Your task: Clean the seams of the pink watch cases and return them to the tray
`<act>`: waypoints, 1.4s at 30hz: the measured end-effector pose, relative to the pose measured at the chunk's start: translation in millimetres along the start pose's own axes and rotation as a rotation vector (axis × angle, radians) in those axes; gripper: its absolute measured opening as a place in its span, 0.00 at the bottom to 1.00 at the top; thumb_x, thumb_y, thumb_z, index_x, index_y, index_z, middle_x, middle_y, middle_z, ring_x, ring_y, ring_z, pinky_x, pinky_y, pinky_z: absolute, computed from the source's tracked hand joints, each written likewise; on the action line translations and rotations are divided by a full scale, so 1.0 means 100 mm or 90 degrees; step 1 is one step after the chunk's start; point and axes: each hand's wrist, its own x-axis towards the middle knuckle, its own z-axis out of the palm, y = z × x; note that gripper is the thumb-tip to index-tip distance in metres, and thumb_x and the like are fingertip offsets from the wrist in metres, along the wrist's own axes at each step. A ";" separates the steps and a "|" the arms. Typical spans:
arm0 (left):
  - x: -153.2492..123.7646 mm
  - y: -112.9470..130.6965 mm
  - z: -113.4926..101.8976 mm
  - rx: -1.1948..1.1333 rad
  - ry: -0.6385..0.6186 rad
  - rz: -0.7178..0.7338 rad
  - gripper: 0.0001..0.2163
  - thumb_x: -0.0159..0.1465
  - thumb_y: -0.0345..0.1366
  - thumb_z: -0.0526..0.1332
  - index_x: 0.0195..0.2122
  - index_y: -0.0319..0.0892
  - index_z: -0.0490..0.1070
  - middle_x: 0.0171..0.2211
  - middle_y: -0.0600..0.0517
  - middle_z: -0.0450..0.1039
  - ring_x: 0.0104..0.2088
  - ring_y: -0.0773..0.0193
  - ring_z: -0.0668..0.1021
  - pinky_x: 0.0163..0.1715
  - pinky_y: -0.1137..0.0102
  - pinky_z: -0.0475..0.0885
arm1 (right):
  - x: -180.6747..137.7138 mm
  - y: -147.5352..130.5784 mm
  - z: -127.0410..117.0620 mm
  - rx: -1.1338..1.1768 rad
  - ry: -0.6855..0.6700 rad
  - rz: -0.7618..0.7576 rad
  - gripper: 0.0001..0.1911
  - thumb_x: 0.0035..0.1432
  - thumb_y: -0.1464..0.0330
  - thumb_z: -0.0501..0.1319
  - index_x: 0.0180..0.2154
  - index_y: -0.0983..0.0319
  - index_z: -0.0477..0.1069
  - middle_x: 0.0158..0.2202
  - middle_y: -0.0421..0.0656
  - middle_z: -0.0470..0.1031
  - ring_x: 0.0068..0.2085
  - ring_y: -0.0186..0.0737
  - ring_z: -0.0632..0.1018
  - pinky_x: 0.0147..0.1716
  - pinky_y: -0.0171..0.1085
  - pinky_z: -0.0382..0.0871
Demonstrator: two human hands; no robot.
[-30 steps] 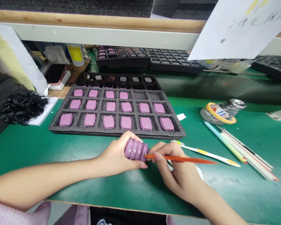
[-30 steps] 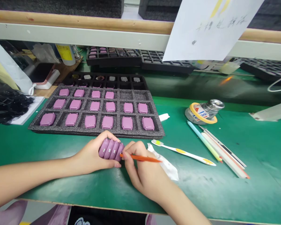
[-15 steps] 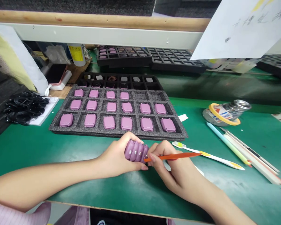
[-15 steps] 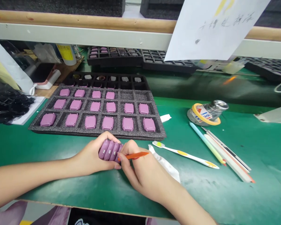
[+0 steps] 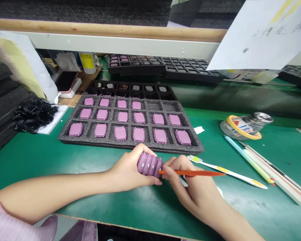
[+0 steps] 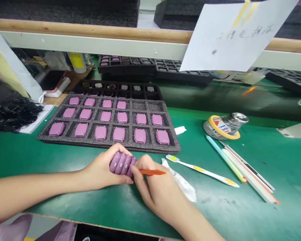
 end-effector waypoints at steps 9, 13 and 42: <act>0.01 -0.02 -0.01 0.002 -0.003 -0.005 0.25 0.46 0.38 0.77 0.42 0.47 0.66 0.36 0.56 0.78 0.36 0.63 0.78 0.36 0.70 0.70 | 0.07 -0.05 0.04 0.098 0.050 0.000 0.10 0.70 0.72 0.53 0.33 0.57 0.64 0.26 0.38 0.73 0.25 0.33 0.77 0.24 0.31 0.72; 0.01 -0.02 -0.02 0.025 -0.009 -0.001 0.24 0.48 0.39 0.75 0.42 0.45 0.65 0.31 0.59 0.74 0.29 0.68 0.72 0.29 0.73 0.66 | 0.13 -0.12 0.14 0.159 0.077 -0.006 0.07 0.69 0.71 0.55 0.36 0.58 0.65 0.28 0.38 0.75 0.27 0.33 0.78 0.26 0.31 0.74; -0.02 -0.02 -0.06 0.050 -0.008 -0.010 0.27 0.45 0.37 0.77 0.43 0.47 0.65 0.37 0.56 0.77 0.39 0.59 0.78 0.42 0.65 0.71 | 0.26 1.43 -0.66 -0.328 0.121 0.189 0.09 0.52 0.65 0.61 0.37 0.59 0.76 0.44 0.52 0.79 0.50 0.58 0.78 0.53 0.55 0.70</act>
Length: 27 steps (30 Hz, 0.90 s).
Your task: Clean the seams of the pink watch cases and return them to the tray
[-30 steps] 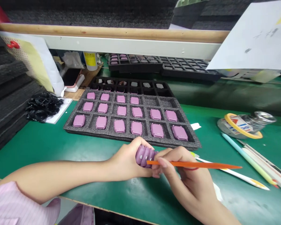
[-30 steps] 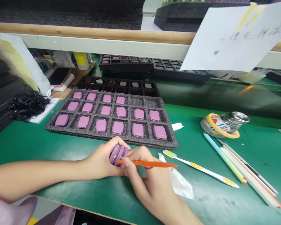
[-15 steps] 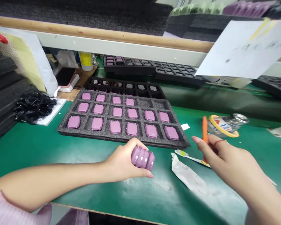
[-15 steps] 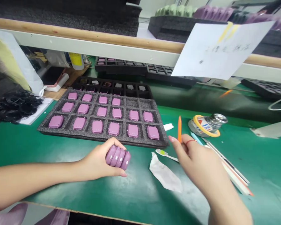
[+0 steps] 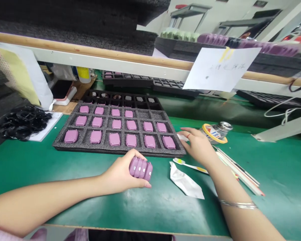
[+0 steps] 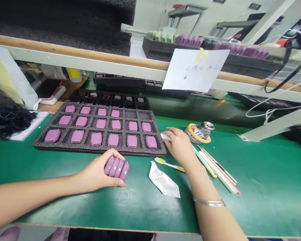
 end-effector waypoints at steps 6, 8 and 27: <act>-0.01 0.03 -0.01 0.012 -0.007 0.000 0.27 0.45 0.38 0.77 0.43 0.47 0.65 0.38 0.55 0.77 0.40 0.59 0.78 0.43 0.65 0.71 | -0.27 -0.20 -0.27 0.131 0.142 0.137 0.14 0.62 0.56 0.58 0.44 0.58 0.65 0.27 0.43 0.74 0.29 0.48 0.79 0.35 0.49 0.76; -0.01 0.04 -0.01 0.020 -0.006 0.006 0.27 0.45 0.38 0.77 0.43 0.47 0.65 0.39 0.55 0.77 0.41 0.59 0.78 0.43 0.65 0.71 | -0.48 -0.41 -0.34 0.221 0.088 0.130 0.15 0.65 0.55 0.54 0.47 0.56 0.62 0.23 0.38 0.74 0.22 0.42 0.77 0.27 0.42 0.76; 0.00 0.00 0.00 0.021 -0.010 0.023 0.27 0.46 0.40 0.77 0.44 0.48 0.65 0.37 0.56 0.75 0.39 0.61 0.76 0.42 0.66 0.70 | -1.00 -1.20 -0.30 0.169 0.002 -0.153 0.07 0.65 0.68 0.60 0.45 0.58 0.71 0.37 0.43 0.81 0.34 0.39 0.81 0.32 0.35 0.76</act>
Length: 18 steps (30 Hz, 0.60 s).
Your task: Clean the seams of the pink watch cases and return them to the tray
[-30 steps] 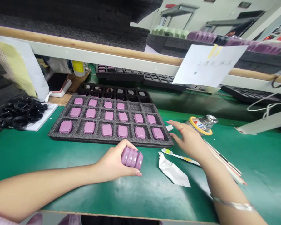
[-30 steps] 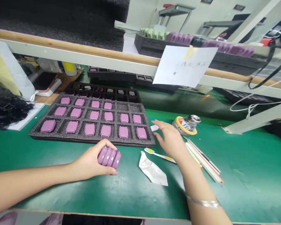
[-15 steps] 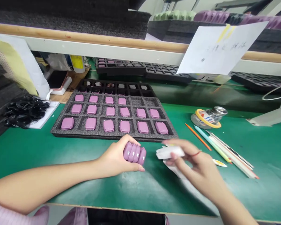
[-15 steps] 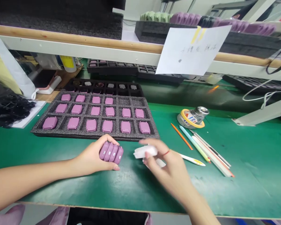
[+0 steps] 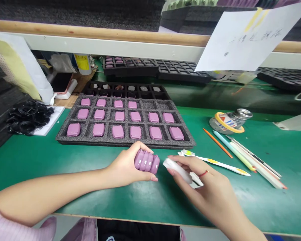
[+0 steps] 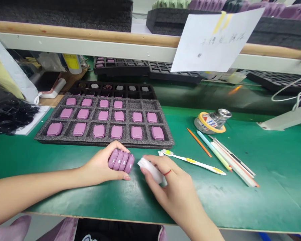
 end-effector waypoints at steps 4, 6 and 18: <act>0.00 0.01 0.01 -0.002 0.007 -0.003 0.27 0.46 0.39 0.77 0.43 0.48 0.65 0.38 0.56 0.76 0.39 0.61 0.76 0.42 0.66 0.70 | 0.05 -0.17 0.08 0.053 0.031 -0.005 0.08 0.62 0.72 0.63 0.43 0.58 0.70 0.34 0.41 0.78 0.33 0.36 0.80 0.31 0.34 0.74; 0.00 0.02 0.02 -0.002 0.010 -0.008 0.26 0.47 0.39 0.76 0.43 0.47 0.66 0.39 0.56 0.76 0.39 0.61 0.77 0.42 0.66 0.70 | 0.09 -0.21 0.11 0.064 0.035 -0.021 0.08 0.61 0.73 0.62 0.42 0.59 0.70 0.33 0.42 0.77 0.33 0.36 0.79 0.31 0.33 0.74; 0.00 0.05 0.02 0.042 0.013 -0.004 0.25 0.48 0.41 0.76 0.43 0.48 0.66 0.39 0.56 0.78 0.39 0.60 0.79 0.40 0.67 0.72 | 0.15 -0.28 0.12 -0.032 0.009 -0.093 0.07 0.64 0.75 0.58 0.41 0.60 0.71 0.36 0.45 0.78 0.33 0.38 0.80 0.31 0.35 0.75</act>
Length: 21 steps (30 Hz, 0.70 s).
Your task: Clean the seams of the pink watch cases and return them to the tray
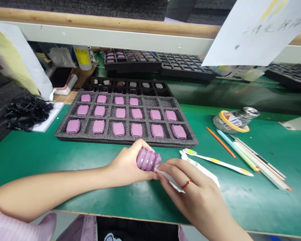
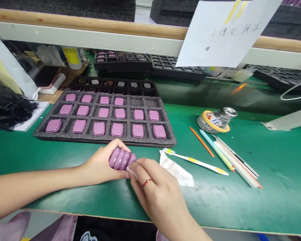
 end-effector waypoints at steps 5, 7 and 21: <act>0.01 -0.01 0.00 -0.004 0.002 0.002 0.25 0.48 0.41 0.76 0.42 0.47 0.66 0.38 0.56 0.78 0.39 0.60 0.79 0.40 0.67 0.72 | 0.01 0.03 0.02 -0.029 0.013 -0.019 0.07 0.65 0.75 0.57 0.41 0.59 0.71 0.35 0.45 0.78 0.33 0.39 0.80 0.32 0.36 0.76; 0.01 -0.02 0.00 -0.008 -0.001 0.003 0.25 0.48 0.41 0.76 0.42 0.47 0.66 0.39 0.56 0.78 0.40 0.60 0.79 0.41 0.67 0.72 | 0.00 0.03 0.02 -0.028 0.000 -0.023 0.06 0.65 0.75 0.58 0.41 0.60 0.71 0.35 0.45 0.79 0.32 0.39 0.80 0.31 0.35 0.75; -0.01 -0.03 0.03 -0.015 0.033 0.002 0.25 0.47 0.40 0.75 0.43 0.47 0.65 0.39 0.55 0.76 0.39 0.60 0.77 0.42 0.66 0.71 | -0.06 0.08 0.05 0.111 0.066 0.208 0.02 0.62 0.70 0.61 0.34 0.58 0.71 0.30 0.42 0.77 0.29 0.37 0.78 0.28 0.35 0.74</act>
